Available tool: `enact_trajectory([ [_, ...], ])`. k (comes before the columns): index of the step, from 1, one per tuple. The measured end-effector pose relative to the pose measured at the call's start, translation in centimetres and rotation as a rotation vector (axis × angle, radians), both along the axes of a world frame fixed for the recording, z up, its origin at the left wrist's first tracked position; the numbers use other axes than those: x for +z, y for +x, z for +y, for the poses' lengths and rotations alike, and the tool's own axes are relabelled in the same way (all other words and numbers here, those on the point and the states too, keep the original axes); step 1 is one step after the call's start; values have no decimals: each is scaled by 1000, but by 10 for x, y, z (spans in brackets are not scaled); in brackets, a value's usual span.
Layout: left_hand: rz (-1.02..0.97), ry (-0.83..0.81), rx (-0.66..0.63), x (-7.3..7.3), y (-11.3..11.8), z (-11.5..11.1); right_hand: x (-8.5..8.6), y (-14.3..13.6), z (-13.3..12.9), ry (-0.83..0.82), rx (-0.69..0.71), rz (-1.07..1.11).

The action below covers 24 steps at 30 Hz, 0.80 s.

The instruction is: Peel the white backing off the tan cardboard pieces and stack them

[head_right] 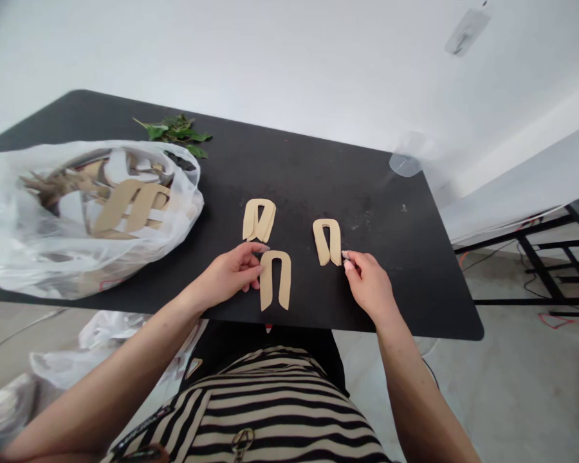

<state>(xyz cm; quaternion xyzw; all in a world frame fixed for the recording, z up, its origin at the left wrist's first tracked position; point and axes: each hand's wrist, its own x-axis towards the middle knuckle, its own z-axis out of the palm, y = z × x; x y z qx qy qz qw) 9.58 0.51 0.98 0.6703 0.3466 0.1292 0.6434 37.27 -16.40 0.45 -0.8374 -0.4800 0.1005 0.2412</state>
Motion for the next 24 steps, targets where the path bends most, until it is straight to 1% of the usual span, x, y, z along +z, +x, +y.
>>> enact_trajectory([
  [4,-1,-3,6,1,0,0,-3,1,1,2,12,20],
  [8,-22,-6,14,-2,-1,-1,-4,1,0,3,15,24],
  [13,-33,-8,19,-3,-1,-1,-4,-1,2,42,-7,31],
  [19,-55,2,2,-1,0,-2,8,-10,9,107,52,-43],
  [21,-73,-3,2,-2,0,-2,12,-17,12,110,67,-45],
  [24,-86,-4,2,-4,-1,-2,18,-34,17,105,133,-18],
])
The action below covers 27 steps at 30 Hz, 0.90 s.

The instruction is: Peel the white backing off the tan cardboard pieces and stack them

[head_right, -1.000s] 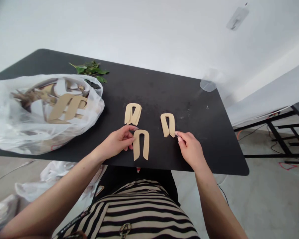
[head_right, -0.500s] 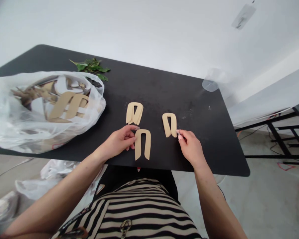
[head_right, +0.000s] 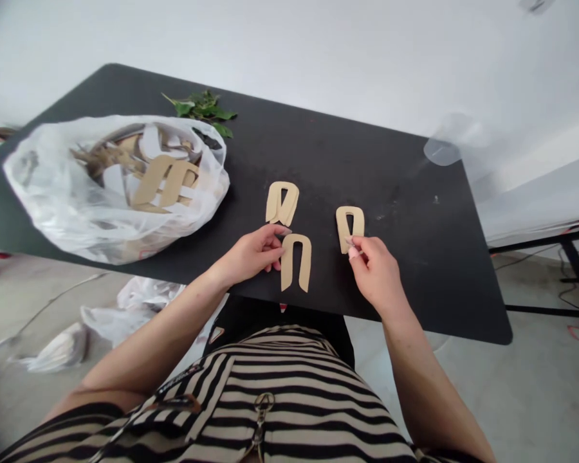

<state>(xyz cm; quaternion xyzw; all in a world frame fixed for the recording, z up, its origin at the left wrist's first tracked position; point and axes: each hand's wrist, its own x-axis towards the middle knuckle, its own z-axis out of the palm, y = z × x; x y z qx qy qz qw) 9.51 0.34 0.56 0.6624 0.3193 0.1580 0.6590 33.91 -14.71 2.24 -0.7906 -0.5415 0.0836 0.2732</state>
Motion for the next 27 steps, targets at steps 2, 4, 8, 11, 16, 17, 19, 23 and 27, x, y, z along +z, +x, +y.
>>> enact_trajectory([
  [2,7,34,-2,0,-1,-1,3,-12,4,-3,59,34],
  [4,33,95,3,1,-3,-4,5,-21,9,-4,104,67],
  [8,149,271,4,8,-7,-10,7,-29,26,-39,138,73],
  [11,232,406,10,13,-12,-11,10,-29,53,-47,169,49],
  [16,257,469,-8,14,-25,-14,13,-31,121,-48,237,24],
  [17,248,476,-7,12,-27,-16,11,-32,135,-58,240,17],
  [19,240,497,2,9,-30,-18,8,-32,162,-76,257,-4],
  [23,270,547,12,5,-29,-20,0,-32,198,-115,301,-97],
  [27,323,553,-15,6,-24,-15,-1,-35,213,-228,301,-217],
])
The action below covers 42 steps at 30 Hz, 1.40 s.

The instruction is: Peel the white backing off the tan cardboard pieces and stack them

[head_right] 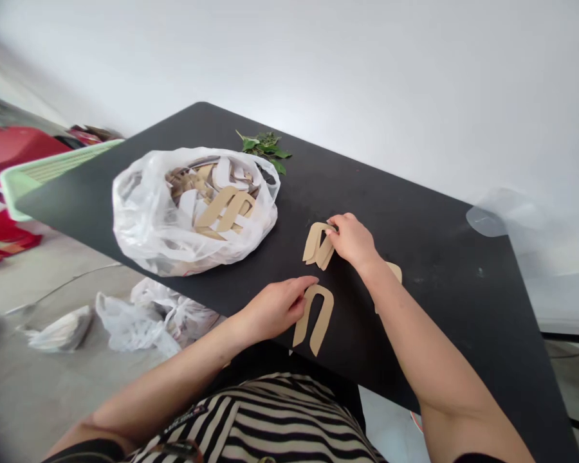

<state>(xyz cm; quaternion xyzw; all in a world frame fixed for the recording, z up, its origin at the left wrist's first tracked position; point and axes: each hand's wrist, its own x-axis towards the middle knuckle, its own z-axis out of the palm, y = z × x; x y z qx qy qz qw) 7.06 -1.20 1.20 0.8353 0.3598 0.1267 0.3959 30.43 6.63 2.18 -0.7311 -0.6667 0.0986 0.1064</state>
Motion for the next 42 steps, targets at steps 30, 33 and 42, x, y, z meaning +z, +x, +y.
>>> enact_trajectory([
  [30,437,161,-202,32,9,37,12,-1,14,4,130,-127],
  [33,439,158,-197,32,9,38,14,8,18,-3,102,108],
  [42,422,164,-179,26,9,41,70,88,-11,-74,45,753],
])
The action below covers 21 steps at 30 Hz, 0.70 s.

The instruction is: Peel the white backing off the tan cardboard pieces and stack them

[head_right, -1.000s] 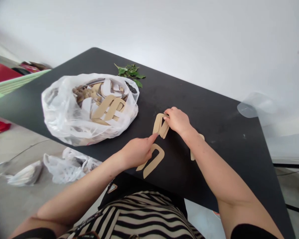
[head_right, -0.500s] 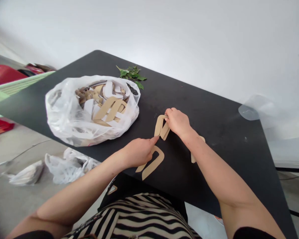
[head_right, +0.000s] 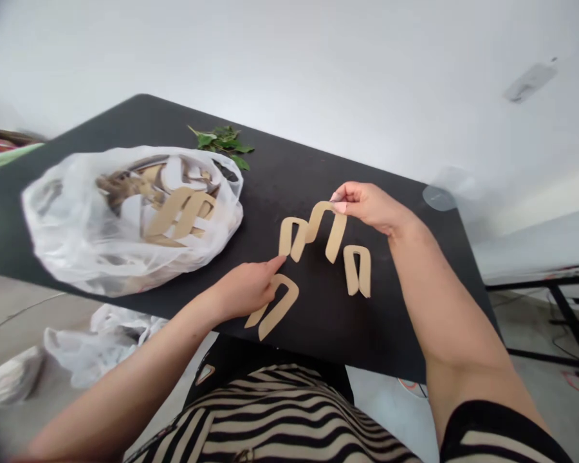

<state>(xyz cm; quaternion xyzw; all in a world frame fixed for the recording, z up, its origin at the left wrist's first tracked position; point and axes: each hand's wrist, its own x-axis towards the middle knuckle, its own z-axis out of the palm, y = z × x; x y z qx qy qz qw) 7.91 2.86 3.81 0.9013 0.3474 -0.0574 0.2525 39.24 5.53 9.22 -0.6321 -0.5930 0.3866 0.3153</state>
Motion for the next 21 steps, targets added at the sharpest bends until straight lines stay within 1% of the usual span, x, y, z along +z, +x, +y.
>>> enact_trajectory([
  [2,8,-8,2,1,0,1,11,22,-18,-92,2,-22],
  [4,12,-16,0,3,1,1,13,40,-36,-198,29,-56],
  [7,6,-21,4,6,2,1,0,56,-57,-323,78,-60],
  [9,8,-27,12,6,2,1,-10,62,-68,-360,73,-11],
  [11,12,-36,18,7,3,0,-15,66,-76,-365,45,51],
  [14,13,-41,16,6,3,0,-13,71,-85,-339,43,83],
  [17,22,-32,15,6,4,0,-9,74,-86,-327,112,47],
  [19,26,-25,23,6,4,0,-12,74,-83,-338,133,8],
  [21,29,-24,33,5,5,0,-20,74,-77,-348,114,-40],
])
